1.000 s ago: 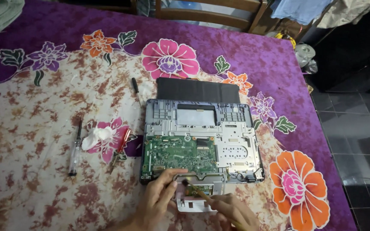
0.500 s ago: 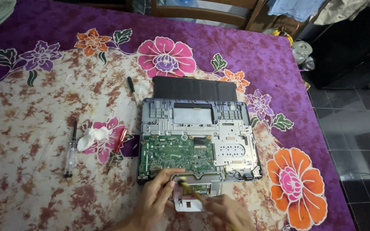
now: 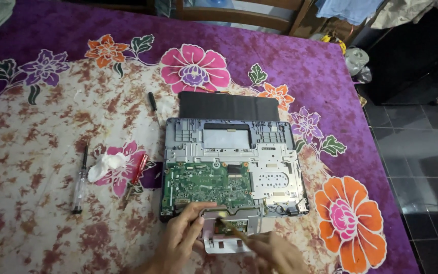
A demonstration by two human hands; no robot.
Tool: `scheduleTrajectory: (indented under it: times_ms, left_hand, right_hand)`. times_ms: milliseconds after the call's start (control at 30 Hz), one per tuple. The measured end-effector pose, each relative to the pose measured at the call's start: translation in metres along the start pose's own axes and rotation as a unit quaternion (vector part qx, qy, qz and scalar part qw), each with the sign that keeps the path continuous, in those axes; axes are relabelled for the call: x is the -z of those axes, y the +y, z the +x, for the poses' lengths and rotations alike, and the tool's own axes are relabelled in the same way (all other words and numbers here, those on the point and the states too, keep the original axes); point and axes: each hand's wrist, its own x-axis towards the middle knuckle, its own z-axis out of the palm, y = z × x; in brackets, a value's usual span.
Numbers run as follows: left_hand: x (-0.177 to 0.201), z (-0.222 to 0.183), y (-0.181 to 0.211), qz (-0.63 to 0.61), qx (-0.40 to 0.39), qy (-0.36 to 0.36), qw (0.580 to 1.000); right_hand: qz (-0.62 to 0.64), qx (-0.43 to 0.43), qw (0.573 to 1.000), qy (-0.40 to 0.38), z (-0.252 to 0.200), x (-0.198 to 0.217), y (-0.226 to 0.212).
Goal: Disassembling a laptop to access and clean internal electronic components using a screwdriver and a small brush.
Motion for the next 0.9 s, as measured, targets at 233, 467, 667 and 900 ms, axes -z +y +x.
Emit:
scheduleTrajectory:
  times_ms: [233, 467, 667, 900]
  left_hand:
    - [-0.001, 0.000, 0.000, -0.006, 0.032, 0.007, 0.999]
    - [0.000, 0.000, 0.006, -0.014, 0.082, -0.013, 0.996]
    - [0.000, 0.001, -0.006, 0.022, 0.050, 0.011, 0.998]
    - [0.001, 0.002, -0.002, 0.019, 0.077, -0.004, 0.997]
  right_hand:
    - [0.043, 0.265, 0.888, 0.372, -0.008, 0.019, -0.032]
    - [-0.001, 0.240, 0.889, 0.390, -0.006, -0.004, -0.007]
    - [0.112, 0.213, 0.878, 0.414, -0.006, 0.017, -0.011]
    - [0.115, 0.239, 0.899, 0.347, -0.009, 0.038, -0.036]
